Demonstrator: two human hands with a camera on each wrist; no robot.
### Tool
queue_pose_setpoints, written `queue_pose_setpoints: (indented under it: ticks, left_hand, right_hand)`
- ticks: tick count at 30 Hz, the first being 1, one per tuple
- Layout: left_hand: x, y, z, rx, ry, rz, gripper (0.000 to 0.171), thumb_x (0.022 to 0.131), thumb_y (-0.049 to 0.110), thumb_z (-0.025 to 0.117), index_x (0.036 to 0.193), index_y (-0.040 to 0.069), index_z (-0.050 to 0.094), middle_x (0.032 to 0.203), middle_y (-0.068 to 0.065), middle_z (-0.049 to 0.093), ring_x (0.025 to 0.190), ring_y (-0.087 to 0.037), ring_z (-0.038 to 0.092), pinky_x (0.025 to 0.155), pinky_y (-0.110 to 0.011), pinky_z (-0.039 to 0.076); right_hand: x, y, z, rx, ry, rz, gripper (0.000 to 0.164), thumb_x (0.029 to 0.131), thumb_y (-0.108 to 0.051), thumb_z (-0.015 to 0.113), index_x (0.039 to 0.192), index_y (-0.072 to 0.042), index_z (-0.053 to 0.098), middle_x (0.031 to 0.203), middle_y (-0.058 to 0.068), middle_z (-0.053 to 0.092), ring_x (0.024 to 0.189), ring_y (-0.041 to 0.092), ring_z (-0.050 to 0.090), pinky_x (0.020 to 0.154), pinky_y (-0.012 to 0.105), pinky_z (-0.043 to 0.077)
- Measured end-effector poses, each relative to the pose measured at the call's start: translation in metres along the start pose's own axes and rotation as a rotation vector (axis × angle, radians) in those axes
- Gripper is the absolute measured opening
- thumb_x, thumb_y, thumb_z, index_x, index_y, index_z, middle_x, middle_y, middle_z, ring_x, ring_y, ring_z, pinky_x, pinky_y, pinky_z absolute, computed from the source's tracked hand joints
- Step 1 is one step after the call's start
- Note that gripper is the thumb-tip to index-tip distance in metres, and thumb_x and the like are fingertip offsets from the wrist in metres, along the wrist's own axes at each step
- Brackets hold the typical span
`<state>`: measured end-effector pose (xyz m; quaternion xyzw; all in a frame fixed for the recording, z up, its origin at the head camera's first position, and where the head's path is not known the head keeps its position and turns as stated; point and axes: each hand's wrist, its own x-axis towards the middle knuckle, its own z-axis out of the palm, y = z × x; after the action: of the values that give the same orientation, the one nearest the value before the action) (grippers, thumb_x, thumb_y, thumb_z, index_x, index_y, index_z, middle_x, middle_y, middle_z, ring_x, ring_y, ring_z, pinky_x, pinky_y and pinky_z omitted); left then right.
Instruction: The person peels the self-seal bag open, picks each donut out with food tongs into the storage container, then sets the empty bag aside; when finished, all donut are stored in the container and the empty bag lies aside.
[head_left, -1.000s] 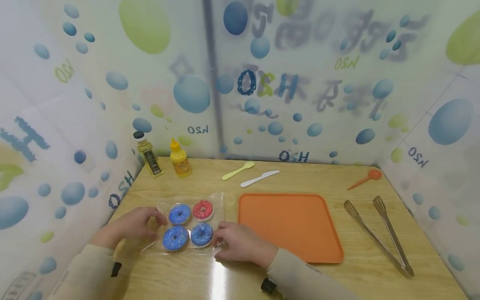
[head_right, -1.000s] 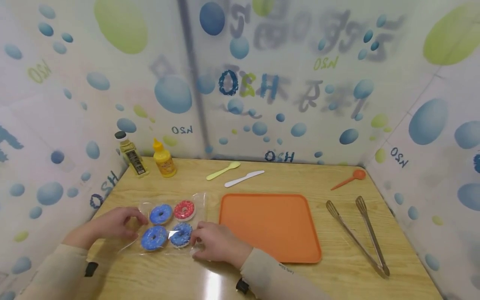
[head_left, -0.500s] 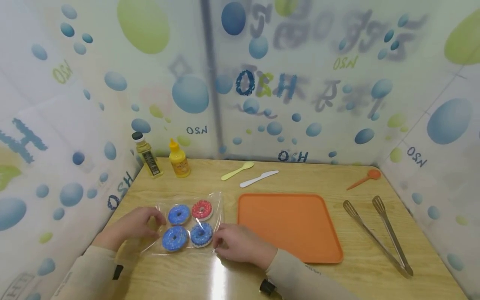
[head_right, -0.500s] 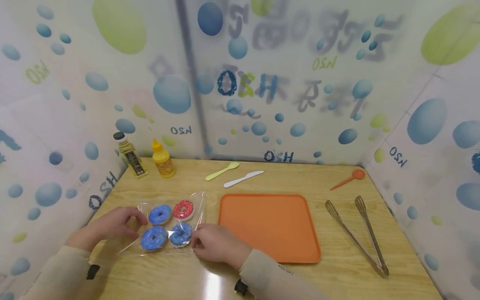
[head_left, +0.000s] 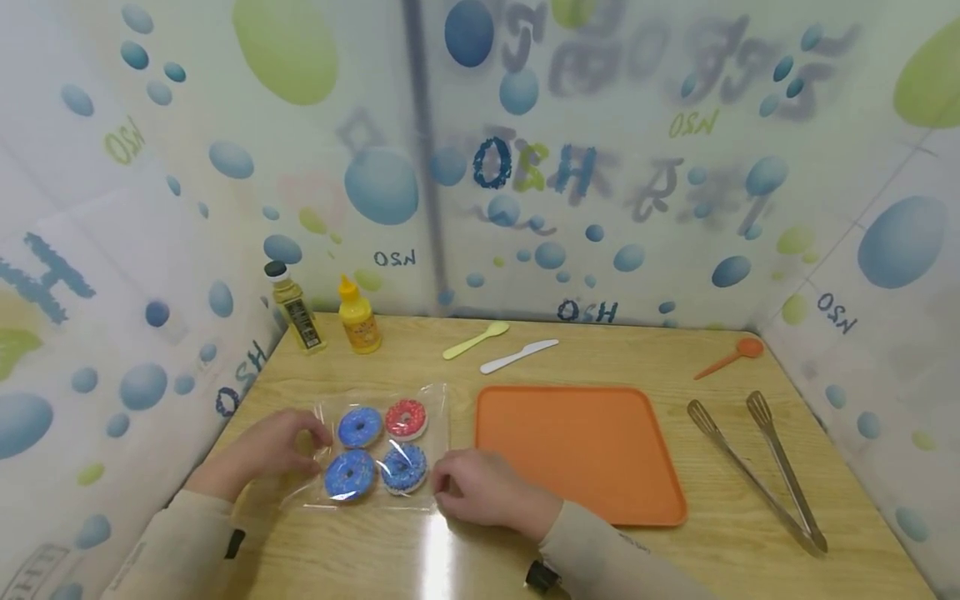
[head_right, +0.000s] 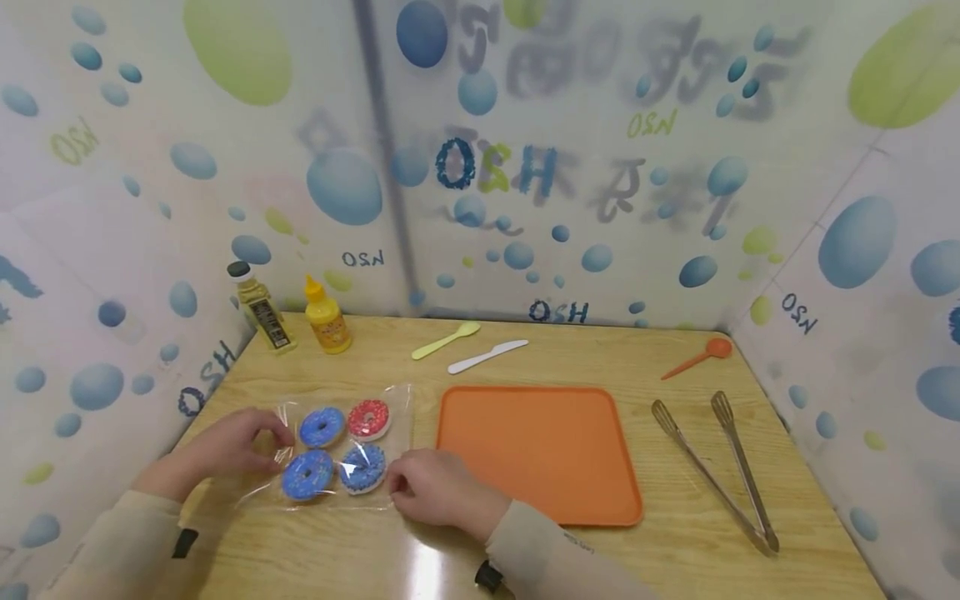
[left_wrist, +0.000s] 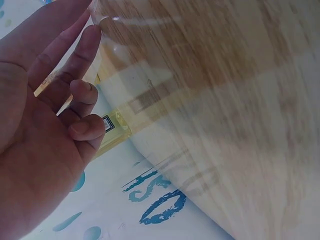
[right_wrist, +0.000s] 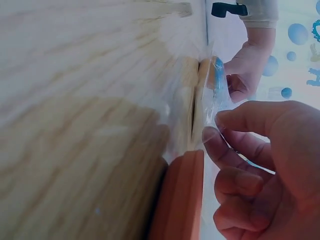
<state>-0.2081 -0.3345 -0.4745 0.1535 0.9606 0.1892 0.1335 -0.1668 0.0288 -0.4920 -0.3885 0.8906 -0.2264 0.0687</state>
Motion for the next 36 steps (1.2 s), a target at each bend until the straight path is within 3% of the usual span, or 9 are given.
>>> queue_pose_setpoints:
  ticks: [12,19,29,36]
  left_hand:
    - [0.003,0.003,-0.005,0.003,-0.055,-0.052,0.031,0.074,0.015,0.092,0.098,0.023,0.074,0.106,0.003,0.072,0.11,-0.03,0.065,0.103,-0.062,0.046]
    - [0.004,0.005,-0.005,0.005,-0.065,-0.079,0.03,0.076,0.015,0.091,0.099,0.024,0.074,0.106,0.003,0.072,0.11,-0.028,0.064,0.104,-0.061,0.046]
    - [0.004,0.004,-0.005,0.015,-0.067,-0.051,0.031,0.075,0.015,0.091,0.099,0.022,0.074,0.109,0.0,0.072,0.113,-0.033,0.065,0.103,-0.061,0.047]
    - [0.005,0.006,-0.006,0.018,-0.057,-0.037,0.031,0.074,0.014,0.091,0.1,0.021,0.075,0.109,-0.001,0.073,0.112,-0.034,0.065,0.103,-0.061,0.046]
  right_hand:
    - [-0.014,0.009,-0.008,0.068,-0.011,0.073,0.01,0.087,-0.021,0.074,0.086,-0.026,0.067,0.081,-0.018,0.059,0.069,-0.002,0.051,0.063,0.016,0.044]
    - [-0.019,0.017,-0.012,0.042,-0.002,0.071,0.006,0.086,-0.021,0.073,0.085,-0.024,0.068,0.073,-0.017,0.054,0.069,-0.001,0.05,0.061,0.017,0.042]
    - [-0.014,0.017,-0.023,0.105,0.017,0.062,0.004,0.099,-0.026,0.07,0.095,-0.027,0.068,0.087,-0.018,0.064,0.074,0.001,0.055,0.066,0.02,0.046]
    - [-0.001,0.019,-0.027,0.074,0.043,0.014,0.009,0.098,-0.02,0.07,0.107,-0.021,0.072,0.099,-0.012,0.068,0.074,0.003,0.054,0.068,0.019,0.047]
